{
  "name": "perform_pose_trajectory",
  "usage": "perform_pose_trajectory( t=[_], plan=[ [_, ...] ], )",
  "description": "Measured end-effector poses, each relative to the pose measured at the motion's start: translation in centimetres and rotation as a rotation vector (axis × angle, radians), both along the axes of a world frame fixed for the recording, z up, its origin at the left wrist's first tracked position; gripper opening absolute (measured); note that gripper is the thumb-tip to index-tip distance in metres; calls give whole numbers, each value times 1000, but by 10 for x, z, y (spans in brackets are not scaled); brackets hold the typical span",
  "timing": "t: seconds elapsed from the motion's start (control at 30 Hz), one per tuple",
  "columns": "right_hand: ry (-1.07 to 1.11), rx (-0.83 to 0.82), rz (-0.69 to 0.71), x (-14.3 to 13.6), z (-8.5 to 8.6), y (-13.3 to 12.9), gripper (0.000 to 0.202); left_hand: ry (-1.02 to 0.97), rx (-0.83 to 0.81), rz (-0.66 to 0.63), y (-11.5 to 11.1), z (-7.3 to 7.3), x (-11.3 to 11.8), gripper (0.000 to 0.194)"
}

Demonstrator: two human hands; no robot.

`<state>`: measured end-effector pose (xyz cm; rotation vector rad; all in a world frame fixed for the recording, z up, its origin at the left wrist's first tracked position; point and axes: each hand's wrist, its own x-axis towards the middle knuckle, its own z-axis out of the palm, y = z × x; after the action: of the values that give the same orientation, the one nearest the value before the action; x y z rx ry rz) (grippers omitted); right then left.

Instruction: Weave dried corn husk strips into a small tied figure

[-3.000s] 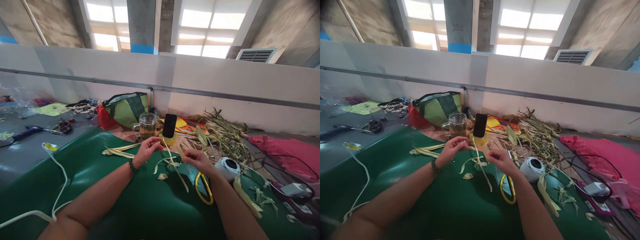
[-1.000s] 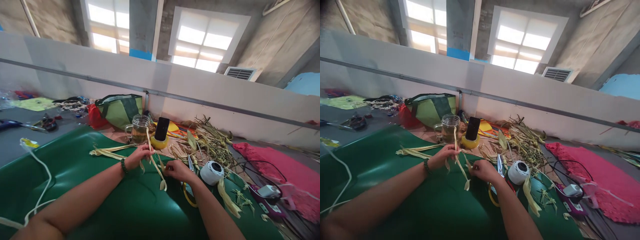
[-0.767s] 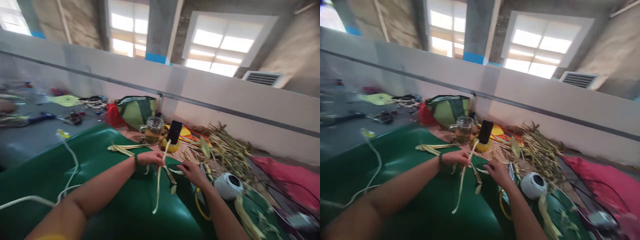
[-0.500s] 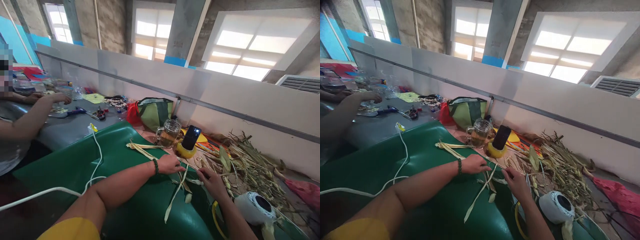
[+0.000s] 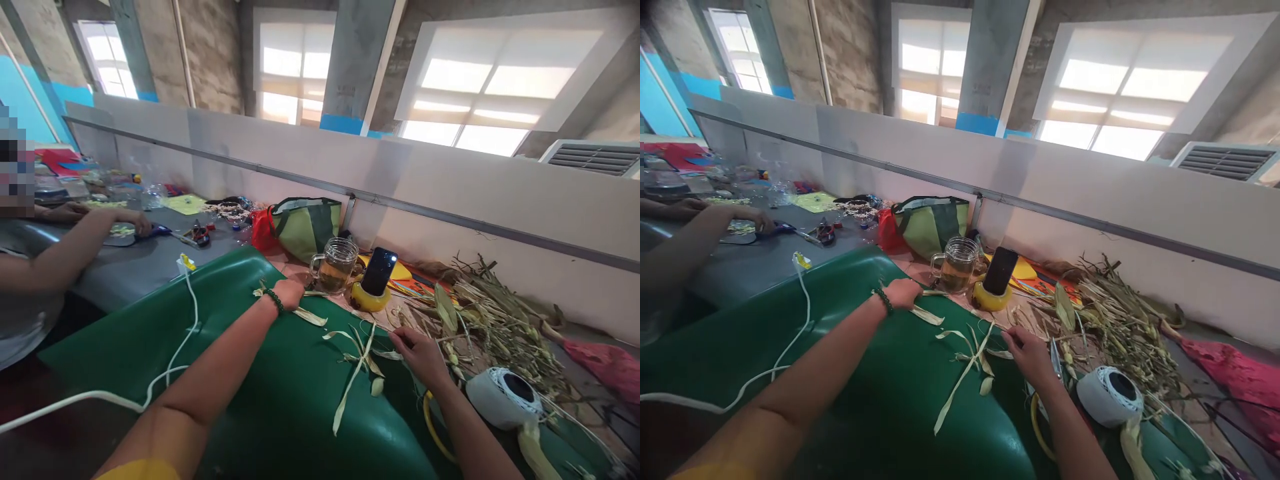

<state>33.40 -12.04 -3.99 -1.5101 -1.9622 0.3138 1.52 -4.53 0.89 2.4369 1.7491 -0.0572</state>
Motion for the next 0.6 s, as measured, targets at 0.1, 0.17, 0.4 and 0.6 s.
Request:
perform_pose_trajectory(
  t=[0.1,0.17,0.4,0.6],
  plan=[
    [25,10,1,-1,1,-1,44,-27,63,-7,-5,-4,0,15],
    [74,25,-18,-1,4,-3,45,-65,114,-22,-9,5,1,17],
    [339,30,4,-28,45,-19,43,-441,179,-343,-41,62,39,21],
    [285,-165,152,-43,61,-8,32,-209,233,-591,-46,62,86,20]
  ],
)
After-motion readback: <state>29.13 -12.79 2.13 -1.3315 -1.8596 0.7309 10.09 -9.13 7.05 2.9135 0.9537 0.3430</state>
